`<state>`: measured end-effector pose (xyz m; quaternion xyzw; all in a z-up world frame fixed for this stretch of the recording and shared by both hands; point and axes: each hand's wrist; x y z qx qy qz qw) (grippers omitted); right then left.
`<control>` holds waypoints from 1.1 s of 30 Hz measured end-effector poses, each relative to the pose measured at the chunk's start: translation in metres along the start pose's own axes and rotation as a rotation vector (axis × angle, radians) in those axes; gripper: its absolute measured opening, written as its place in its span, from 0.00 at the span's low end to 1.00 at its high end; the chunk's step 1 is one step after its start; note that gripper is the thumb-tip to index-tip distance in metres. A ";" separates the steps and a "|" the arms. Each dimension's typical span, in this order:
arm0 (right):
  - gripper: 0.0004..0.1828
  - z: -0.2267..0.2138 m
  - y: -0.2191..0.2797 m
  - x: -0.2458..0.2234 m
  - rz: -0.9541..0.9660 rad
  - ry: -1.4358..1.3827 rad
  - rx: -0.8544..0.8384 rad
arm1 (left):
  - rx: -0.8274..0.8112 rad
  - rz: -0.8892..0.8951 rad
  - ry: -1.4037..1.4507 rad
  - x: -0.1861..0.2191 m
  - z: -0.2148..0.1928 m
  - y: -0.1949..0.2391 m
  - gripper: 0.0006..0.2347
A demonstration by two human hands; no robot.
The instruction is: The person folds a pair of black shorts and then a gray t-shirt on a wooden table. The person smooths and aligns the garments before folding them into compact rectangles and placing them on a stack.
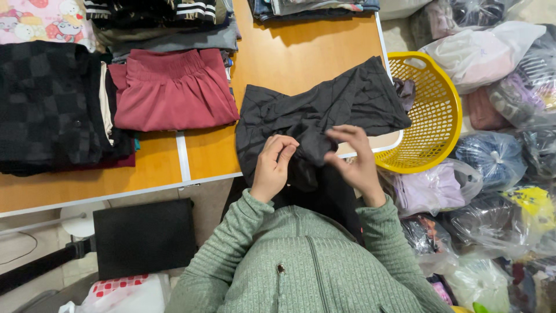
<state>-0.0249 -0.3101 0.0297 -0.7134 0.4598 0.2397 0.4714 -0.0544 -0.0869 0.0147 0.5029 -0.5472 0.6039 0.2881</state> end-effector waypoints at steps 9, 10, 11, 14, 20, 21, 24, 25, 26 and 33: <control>0.09 0.005 -0.007 -0.010 -0.083 0.102 0.075 | 0.069 -0.086 -0.004 0.003 0.001 0.001 0.05; 0.07 0.003 -0.006 -0.008 -0.072 0.102 0.104 | 0.061 -0.087 -0.018 0.001 0.000 0.001 0.05; 0.05 0.002 -0.006 -0.005 -0.061 0.101 0.132 | 0.054 -0.087 -0.031 -0.001 -0.003 0.002 0.05; 0.03 -0.004 -0.006 -0.001 -0.074 0.133 0.176 | 0.030 -0.070 -0.043 -0.005 -0.008 0.004 0.04; 0.10 0.004 -0.006 0.003 0.037 0.100 0.248 | 0.027 0.148 -0.098 0.009 -0.005 0.008 0.07; 0.11 0.006 -0.004 0.003 0.061 0.109 0.247 | 0.010 0.233 -0.096 0.013 -0.002 0.008 0.09; 0.09 0.015 -0.004 -0.001 0.054 0.028 0.199 | -0.022 0.350 -0.189 0.023 0.011 0.004 0.18; 0.09 0.017 -0.003 -0.004 0.059 -0.007 0.178 | -0.003 0.330 -0.226 0.025 0.015 0.002 0.16; 0.09 0.019 -0.002 -0.007 0.063 -0.042 0.159 | 0.014 0.312 -0.263 0.025 0.018 0.000 0.14; 0.05 -0.004 -0.008 -0.010 -0.042 0.109 0.088 | -0.037 0.150 -0.164 0.013 0.003 -0.007 0.05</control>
Point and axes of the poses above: each hand's wrist, its own y-axis away from the middle knuckle, its own z-axis out of the palm, x = y × z, and after that the axes turned 10 degrees about x, right-handed
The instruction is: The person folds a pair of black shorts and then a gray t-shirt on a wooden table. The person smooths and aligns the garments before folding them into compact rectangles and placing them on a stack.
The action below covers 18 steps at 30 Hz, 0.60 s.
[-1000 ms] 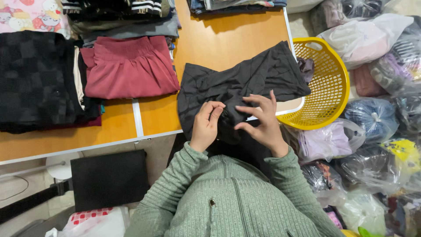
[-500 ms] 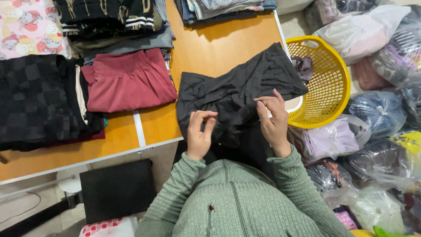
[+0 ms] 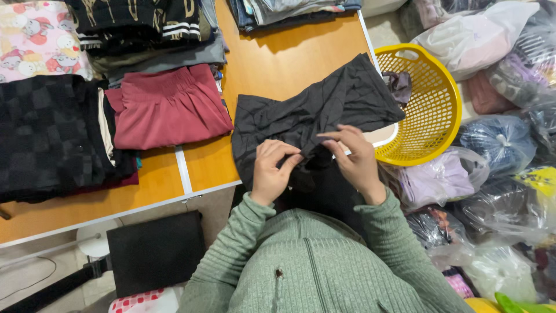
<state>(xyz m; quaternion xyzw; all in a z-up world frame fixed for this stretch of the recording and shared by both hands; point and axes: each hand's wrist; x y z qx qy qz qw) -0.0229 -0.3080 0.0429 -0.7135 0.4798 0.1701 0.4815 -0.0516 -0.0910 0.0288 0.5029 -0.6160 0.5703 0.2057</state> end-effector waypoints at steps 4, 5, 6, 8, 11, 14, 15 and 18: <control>0.13 -0.013 -0.008 0.006 -0.071 0.150 -0.037 | -0.006 -0.053 0.081 -0.002 -0.006 -0.001 0.05; 0.14 -0.013 -0.010 0.005 -0.099 0.164 -0.012 | -0.020 -0.070 0.106 -0.001 -0.007 -0.001 0.06; 0.15 -0.013 -0.010 0.003 -0.127 0.179 0.013 | -0.034 -0.087 0.131 0.000 -0.007 -0.001 0.06; 0.14 -0.013 -0.007 -0.004 -0.251 0.225 0.122 | -0.039 -0.176 0.220 0.000 -0.007 -0.001 0.07; 0.15 -0.013 0.003 -0.013 -0.328 0.200 0.106 | -0.052 -0.250 0.288 -0.001 -0.002 0.003 0.07; 0.17 0.000 0.012 -0.017 -0.272 0.175 0.010 | -0.070 -0.228 0.329 -0.002 0.003 0.009 0.07; 0.18 0.005 0.012 -0.016 -0.244 0.172 -0.018 | -0.073 -0.205 0.342 -0.002 0.003 0.010 0.07; 0.13 0.013 0.016 -0.017 -0.235 0.139 -0.026 | -0.027 -0.177 0.312 -0.004 0.000 0.013 0.08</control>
Point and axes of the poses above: each hand's wrist, its own y-axis away from the middle knuckle, its own z-axis out of the palm, x = y × z, and after that the axes turned 10 degrees about x, right-handed
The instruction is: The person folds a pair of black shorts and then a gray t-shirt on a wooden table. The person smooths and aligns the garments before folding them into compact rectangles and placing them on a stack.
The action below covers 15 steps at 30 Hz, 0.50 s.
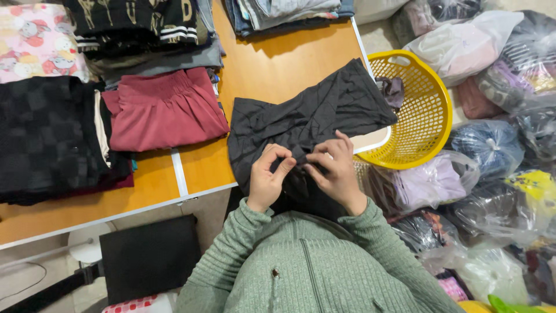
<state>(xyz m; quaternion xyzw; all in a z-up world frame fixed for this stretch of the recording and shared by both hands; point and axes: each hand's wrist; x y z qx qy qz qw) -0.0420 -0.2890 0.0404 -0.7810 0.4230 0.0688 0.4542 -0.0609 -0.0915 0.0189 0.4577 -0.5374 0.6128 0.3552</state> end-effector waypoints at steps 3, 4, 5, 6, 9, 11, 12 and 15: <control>0.12 -0.005 -0.002 -0.003 -0.015 -0.088 0.048 | 0.094 -0.026 -0.026 -0.001 -0.005 -0.001 0.08; 0.11 -0.007 -0.006 -0.005 -0.030 -0.085 0.055 | 0.108 -0.016 -0.036 -0.002 -0.006 -0.004 0.08; 0.11 -0.011 -0.006 -0.008 -0.039 -0.082 0.055 | 0.121 -0.015 -0.044 -0.001 -0.007 -0.002 0.08; 0.11 -0.015 -0.008 -0.010 -0.048 -0.078 0.056 | 0.135 -0.014 -0.052 -0.002 -0.008 -0.003 0.08; 0.08 -0.028 -0.014 -0.015 -0.105 -0.156 -0.026 | 0.092 0.075 -0.088 -0.003 -0.006 0.000 0.08; 0.10 -0.036 -0.016 -0.016 -0.116 -0.158 -0.151 | 0.097 0.048 -0.059 -0.004 -0.007 0.001 0.08; 0.12 -0.039 -0.017 -0.016 -0.121 -0.157 -0.214 | 0.098 0.034 -0.043 -0.005 -0.007 0.001 0.08; 0.11 -0.045 -0.020 -0.014 -0.104 -0.135 -0.225 | 0.132 0.000 -0.058 -0.010 -0.009 -0.005 0.07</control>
Point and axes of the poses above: each hand's wrist, its own y-axis away from the middle knuckle, its own z-axis out of the palm, x = y × z, and after that the axes turned 10 degrees about x, right-handed
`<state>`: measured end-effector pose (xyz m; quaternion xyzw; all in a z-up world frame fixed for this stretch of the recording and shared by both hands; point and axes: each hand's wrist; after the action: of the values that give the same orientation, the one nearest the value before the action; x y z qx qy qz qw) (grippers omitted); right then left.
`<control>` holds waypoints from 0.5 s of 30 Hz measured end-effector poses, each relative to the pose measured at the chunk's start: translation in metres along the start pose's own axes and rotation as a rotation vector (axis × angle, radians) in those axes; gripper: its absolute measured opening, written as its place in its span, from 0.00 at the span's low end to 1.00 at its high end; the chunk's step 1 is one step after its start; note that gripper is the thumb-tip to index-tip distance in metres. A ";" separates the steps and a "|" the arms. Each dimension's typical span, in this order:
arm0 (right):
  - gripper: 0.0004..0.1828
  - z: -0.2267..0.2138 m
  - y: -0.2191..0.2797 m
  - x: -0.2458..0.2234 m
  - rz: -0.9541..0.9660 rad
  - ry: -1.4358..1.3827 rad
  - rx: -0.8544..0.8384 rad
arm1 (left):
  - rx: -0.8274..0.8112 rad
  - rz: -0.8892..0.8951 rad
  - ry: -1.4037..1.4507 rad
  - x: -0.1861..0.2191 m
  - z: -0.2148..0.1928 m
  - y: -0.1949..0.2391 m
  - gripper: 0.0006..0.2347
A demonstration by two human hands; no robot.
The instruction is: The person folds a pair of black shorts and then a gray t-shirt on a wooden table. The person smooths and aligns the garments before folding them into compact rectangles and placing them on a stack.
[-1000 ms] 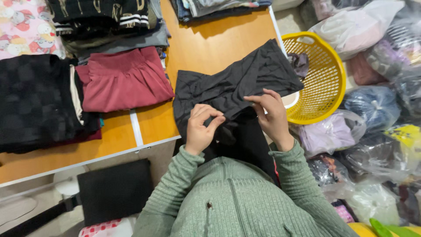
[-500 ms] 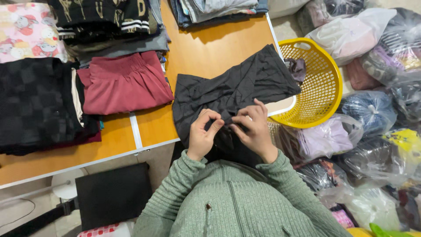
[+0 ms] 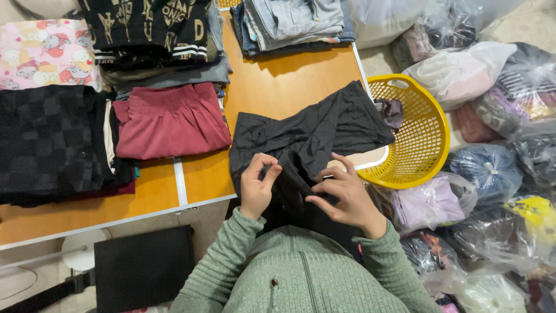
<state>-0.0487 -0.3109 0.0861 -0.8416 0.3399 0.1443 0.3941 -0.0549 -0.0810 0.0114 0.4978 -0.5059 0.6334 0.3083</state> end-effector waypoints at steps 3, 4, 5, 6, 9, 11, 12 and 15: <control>0.11 -0.005 0.004 0.003 0.063 0.063 0.094 | -0.026 0.126 -0.166 -0.014 0.000 -0.016 0.04; 0.10 -0.007 0.006 0.005 0.149 0.097 0.128 | 0.013 0.194 -0.292 -0.020 -0.001 -0.024 0.04; 0.10 -0.010 0.009 0.007 0.236 0.130 0.161 | 0.051 0.262 -0.419 -0.027 -0.004 -0.034 0.03; 0.09 -0.012 0.012 0.008 0.327 0.165 0.193 | 0.087 0.329 -0.544 -0.034 -0.007 -0.044 0.03; 0.08 -0.013 0.022 0.012 0.722 0.045 0.503 | 0.186 0.371 -0.907 -0.057 -0.015 -0.075 0.04; 0.10 -0.021 0.025 0.021 0.645 0.043 0.620 | 0.203 0.420 -1.082 -0.070 -0.018 -0.090 0.06; 0.10 -0.026 0.028 0.025 0.604 0.040 0.673 | 0.191 0.389 -1.167 -0.077 -0.018 -0.095 0.09; 0.13 -0.039 0.038 0.034 0.513 0.040 0.745 | 0.135 0.297 -1.382 -0.094 -0.016 -0.105 0.15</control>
<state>-0.0510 -0.3734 0.0721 -0.5333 0.5739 0.0889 0.6150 0.0632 -0.0240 -0.0419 0.7295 -0.6078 0.2378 -0.2045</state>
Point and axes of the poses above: each hand's wrist, its own y-axis away from the middle knuckle, its own z-axis out of the palm, x = y × z, and after that the axes turned 10 degrees about x, right-handed
